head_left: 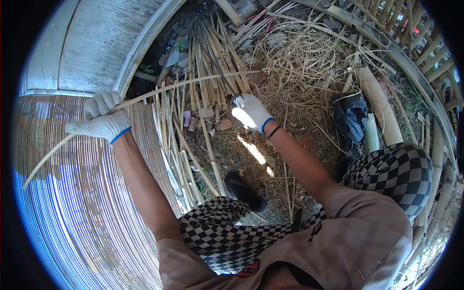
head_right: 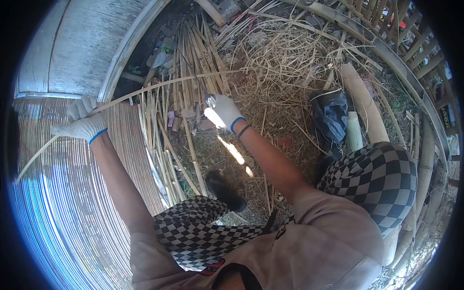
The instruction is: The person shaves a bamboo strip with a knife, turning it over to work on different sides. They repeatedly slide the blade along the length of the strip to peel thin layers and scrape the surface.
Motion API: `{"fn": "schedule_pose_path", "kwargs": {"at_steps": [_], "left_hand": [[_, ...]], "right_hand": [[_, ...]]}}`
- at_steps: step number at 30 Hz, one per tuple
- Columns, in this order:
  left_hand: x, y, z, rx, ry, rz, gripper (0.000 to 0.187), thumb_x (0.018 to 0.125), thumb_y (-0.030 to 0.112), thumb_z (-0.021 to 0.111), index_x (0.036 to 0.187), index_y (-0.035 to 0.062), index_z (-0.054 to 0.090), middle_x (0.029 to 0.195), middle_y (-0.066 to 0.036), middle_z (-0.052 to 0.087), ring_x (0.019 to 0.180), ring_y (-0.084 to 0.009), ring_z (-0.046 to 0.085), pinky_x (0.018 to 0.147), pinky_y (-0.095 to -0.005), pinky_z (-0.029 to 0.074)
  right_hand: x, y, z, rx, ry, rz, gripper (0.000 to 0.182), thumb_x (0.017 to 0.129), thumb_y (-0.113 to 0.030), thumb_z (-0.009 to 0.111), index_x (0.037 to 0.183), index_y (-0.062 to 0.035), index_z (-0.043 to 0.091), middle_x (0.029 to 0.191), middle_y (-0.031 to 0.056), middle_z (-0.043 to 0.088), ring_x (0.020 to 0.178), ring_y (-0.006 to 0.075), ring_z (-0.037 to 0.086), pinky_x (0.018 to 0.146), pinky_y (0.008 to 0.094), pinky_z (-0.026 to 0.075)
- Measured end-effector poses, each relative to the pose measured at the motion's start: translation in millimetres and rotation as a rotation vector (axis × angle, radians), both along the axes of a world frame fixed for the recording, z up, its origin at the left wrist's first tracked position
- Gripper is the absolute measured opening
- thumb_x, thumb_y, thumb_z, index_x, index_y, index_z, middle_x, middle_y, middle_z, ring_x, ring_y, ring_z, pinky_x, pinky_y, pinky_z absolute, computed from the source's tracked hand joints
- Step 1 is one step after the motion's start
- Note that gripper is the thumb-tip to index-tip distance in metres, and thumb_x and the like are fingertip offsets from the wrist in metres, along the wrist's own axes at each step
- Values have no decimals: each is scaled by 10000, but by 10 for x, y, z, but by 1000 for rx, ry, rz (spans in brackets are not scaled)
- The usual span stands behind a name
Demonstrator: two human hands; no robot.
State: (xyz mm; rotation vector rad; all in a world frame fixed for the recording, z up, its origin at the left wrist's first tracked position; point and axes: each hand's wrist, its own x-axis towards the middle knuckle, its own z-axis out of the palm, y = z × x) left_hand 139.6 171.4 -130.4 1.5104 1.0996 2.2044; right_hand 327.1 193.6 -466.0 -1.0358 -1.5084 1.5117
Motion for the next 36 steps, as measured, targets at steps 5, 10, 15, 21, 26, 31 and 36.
{"fn": "schedule_pose_path", "kwargs": {"at_steps": [5,10,15,21,26,31,36], "left_hand": [[51,-24,54,-41,28,-117,836,805,998,326,491,228,235,437,34,212,425,-123,168,429,-282,125],[5,-33,123,-93,69,-249,812,814,955,421,477,234,264,422,41,216,402,-119,170,396,-280,144],[-11,-37,178,-148,109,-445,803,799,939,480,468,233,286,413,49,242,388,-106,187,371,-262,172],[-120,-27,256,-177,108,-505,809,781,952,489,466,229,309,408,41,257,383,-104,192,367,-257,167],[-39,-47,225,-143,149,-396,805,819,947,443,484,229,298,423,37,242,394,-107,180,371,-255,164],[125,-56,197,-97,149,-224,777,915,843,413,464,229,261,435,51,201,406,-98,161,390,-260,127],[143,-64,173,-98,97,-158,745,1009,735,230,474,218,245,448,38,175,417,-113,144,408,-273,112]], "right_hand": [[14,31,65,77,-103,-49,357,830,-256,746,1046,17,667,913,235,717,837,390,705,712,445,567],[-46,41,57,157,-116,-60,415,866,-258,769,1163,4,645,944,205,710,809,324,701,686,410,562],[-4,7,86,111,-133,-124,425,810,-263,729,1107,30,647,962,277,717,938,441,703,814,476,569],[13,8,243,51,4,-148,399,853,-261,755,1110,10,615,954,204,700,859,366,693,750,428,558],[-8,-17,134,34,-60,-233,332,834,-196,689,1073,29,642,953,263,721,914,452,699,817,467,569],[55,34,-165,-180,-117,-154,248,842,-152,651,1036,1,668,947,246,720,909,441,695,827,461,566],[-49,32,-104,27,-127,-259,291,827,-171,681,1059,1,659,930,235,716,904,420,697,821,456,557]]}}
